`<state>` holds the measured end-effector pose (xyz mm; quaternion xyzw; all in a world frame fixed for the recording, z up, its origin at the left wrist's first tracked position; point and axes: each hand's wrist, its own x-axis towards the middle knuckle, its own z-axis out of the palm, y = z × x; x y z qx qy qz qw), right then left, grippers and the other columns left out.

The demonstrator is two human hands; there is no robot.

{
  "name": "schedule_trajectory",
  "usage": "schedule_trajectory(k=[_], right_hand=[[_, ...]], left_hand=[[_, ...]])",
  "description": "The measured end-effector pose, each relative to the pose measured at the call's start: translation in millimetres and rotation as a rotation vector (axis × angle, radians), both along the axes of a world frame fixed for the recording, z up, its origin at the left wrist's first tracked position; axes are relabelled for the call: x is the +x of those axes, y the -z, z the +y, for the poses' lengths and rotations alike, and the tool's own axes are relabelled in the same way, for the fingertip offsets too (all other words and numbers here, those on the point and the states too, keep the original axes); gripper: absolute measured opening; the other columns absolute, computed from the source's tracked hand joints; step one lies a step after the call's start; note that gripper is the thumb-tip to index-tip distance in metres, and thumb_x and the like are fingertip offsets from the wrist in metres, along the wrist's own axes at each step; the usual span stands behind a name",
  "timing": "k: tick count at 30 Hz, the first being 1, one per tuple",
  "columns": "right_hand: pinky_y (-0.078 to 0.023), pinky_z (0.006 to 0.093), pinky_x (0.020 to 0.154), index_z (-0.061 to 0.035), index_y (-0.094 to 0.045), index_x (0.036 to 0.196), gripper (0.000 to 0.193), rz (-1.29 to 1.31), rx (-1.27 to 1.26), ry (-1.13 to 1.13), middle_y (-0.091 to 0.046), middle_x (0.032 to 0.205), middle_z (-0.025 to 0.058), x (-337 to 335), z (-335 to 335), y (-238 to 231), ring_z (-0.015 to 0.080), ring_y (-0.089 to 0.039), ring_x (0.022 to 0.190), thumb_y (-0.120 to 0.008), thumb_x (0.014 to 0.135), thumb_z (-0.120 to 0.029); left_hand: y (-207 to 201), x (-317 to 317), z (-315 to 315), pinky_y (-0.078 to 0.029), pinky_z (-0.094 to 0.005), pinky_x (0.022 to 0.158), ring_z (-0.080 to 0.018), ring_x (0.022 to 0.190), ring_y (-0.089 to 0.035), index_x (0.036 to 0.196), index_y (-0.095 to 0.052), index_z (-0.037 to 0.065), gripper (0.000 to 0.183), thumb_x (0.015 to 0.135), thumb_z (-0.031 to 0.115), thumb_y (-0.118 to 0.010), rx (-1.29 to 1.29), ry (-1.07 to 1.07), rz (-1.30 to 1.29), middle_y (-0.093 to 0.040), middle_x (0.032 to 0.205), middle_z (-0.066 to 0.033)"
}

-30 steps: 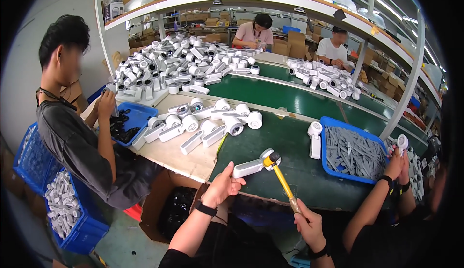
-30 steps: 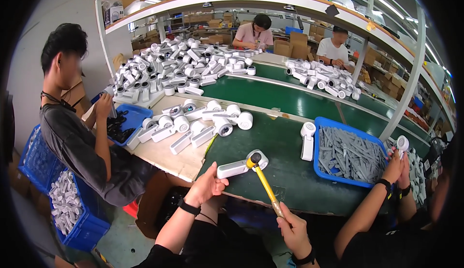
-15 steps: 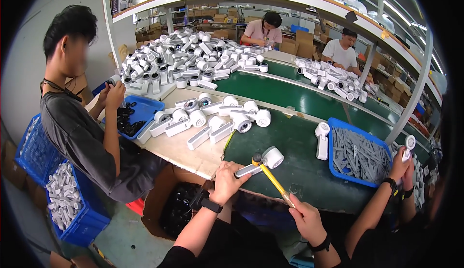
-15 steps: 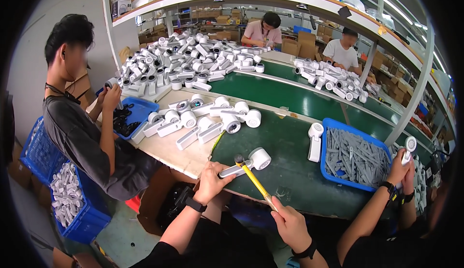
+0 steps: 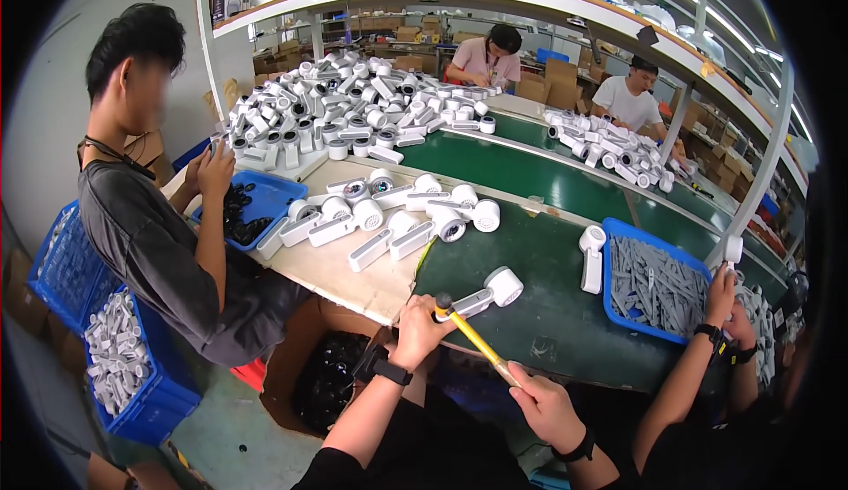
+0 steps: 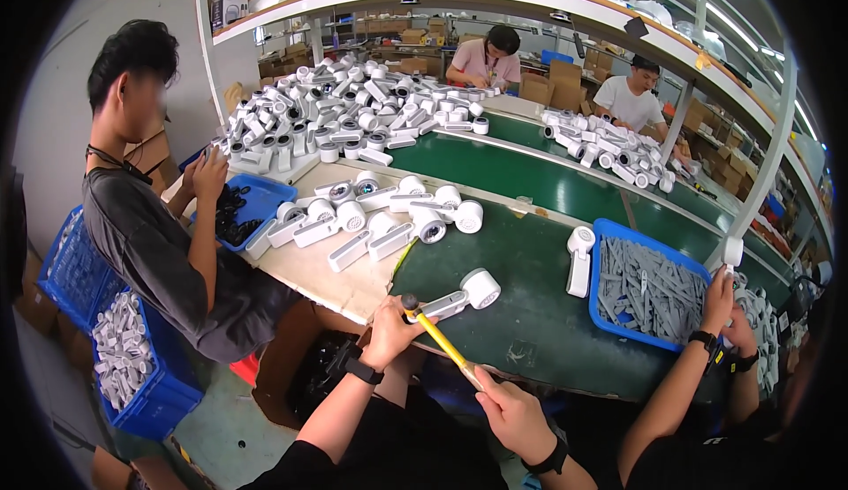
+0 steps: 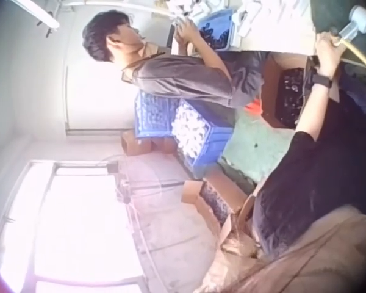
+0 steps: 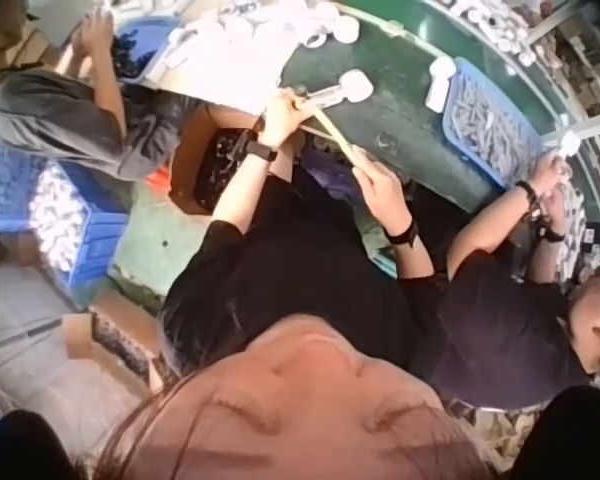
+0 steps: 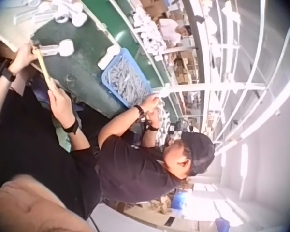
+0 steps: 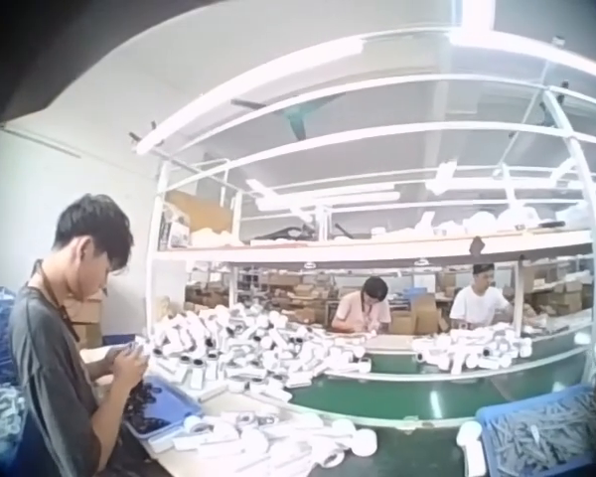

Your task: The person assembles handheld fans by placing a component into the fan body and striking it with a mallet before setting it aside.

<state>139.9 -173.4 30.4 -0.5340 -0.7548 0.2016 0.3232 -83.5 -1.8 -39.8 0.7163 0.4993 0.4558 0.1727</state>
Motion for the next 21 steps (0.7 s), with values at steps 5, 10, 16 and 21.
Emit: schedule_trajectory(k=[5,10,16,21], right_hand=[[-0.049,0.0365,0.065,-0.0082,-0.057,0.136,0.046,0.039,0.047,0.024,-0.058,0.077,0.0137,10.9,0.2,8.3,0.0304,-0.06,0.068,-0.064,0.091,-0.007],[-0.045,0.0349,0.062,-0.0051,-0.057,0.136,0.044,0.174,0.172,0.143,-0.055,0.073,0.0137,18.8,0.1,4.2,0.0282,-0.055,0.063,-0.062,0.092,-0.004],[-0.046,0.0383,0.062,-0.0056,-0.056,0.136,0.044,0.052,0.124,0.186,-0.056,0.074,0.0153,29.7,6.0,4.0,0.0306,-0.056,0.064,-0.062,0.092,-0.006],[-0.046,0.0381,0.062,-0.006,-0.057,0.136,0.045,0.083,0.121,0.18,-0.056,0.075,0.0151,29.6,9.1,18.9,0.0303,-0.057,0.065,-0.063,0.092,-0.006]], left_hand=[[8.3,1.5,1.3,-0.047,-0.0404,0.077,-0.0312,0.082,-0.059,0.091,-0.074,0.005,0.031,0.071,0.027,-0.085,0.097,0.01,-0.033,-0.066,0.081,-0.0128],[-2.6,1.3,-3.5,-0.047,-0.0397,0.077,-0.0298,0.082,-0.059,0.089,-0.076,0.006,0.027,0.071,0.025,-0.085,0.039,0.036,-0.051,-0.066,0.08,-0.0108],[-1.1,0.7,-3.5,-0.047,-0.0393,0.077,-0.0295,0.081,-0.059,0.089,-0.076,0.007,0.027,0.072,0.025,-0.085,0.051,0.034,-0.042,-0.066,0.079,-0.0101],[-4.1,1.7,-2.0,-0.048,-0.0393,0.076,-0.0294,0.082,-0.059,0.09,-0.076,0.007,0.027,0.072,0.024,-0.085,0.054,0.037,-0.055,-0.066,0.079,-0.0102]])
